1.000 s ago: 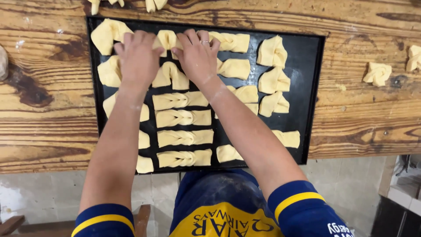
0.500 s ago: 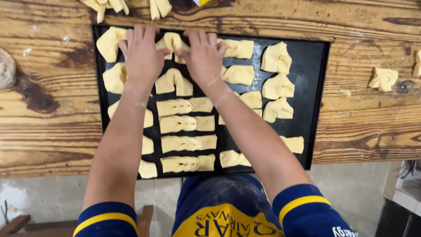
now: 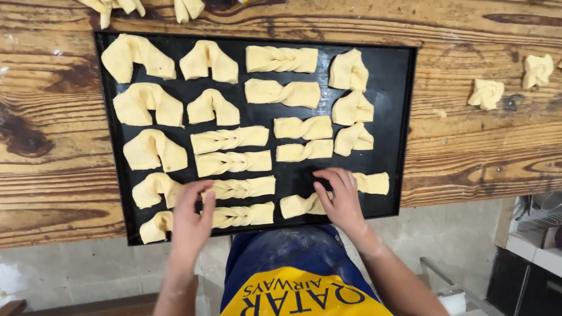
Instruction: Shaping pre-cut dough into decorative forms and arranging them on a baking sheet
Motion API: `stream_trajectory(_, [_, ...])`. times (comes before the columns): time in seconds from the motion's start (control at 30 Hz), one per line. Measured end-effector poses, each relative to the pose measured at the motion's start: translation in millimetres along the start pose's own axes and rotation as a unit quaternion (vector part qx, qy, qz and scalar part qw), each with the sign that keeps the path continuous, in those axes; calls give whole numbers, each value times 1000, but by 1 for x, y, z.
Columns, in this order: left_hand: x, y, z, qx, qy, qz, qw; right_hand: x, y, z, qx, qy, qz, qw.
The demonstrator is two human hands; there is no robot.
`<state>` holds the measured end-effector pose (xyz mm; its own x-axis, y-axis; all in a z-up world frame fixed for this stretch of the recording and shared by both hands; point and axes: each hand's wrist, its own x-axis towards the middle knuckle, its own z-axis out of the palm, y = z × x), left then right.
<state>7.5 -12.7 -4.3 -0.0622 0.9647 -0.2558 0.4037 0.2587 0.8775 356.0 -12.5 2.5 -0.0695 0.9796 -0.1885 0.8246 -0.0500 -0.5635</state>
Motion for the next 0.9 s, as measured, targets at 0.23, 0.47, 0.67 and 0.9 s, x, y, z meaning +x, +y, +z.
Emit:
stream_trajectory(0.23, [-2, 45, 71, 12, -107, 90, 990, -23, 15, -23, 46, 40, 30, 998])
stream_trajectory(0.47, [14, 79, 142, 87, -182, 194, 960, -44, 87, -82, -22, 142, 60, 988])
stream_trajectory(0.67, [52, 117, 238, 195, -128, 279, 931, -45, 128, -96, -186, -55, 83, 977])
stream_trajectory(0.9, [88, 135, 300, 398, -64, 274, 873, -18, 124, -98, -126, -4, 16, 992])
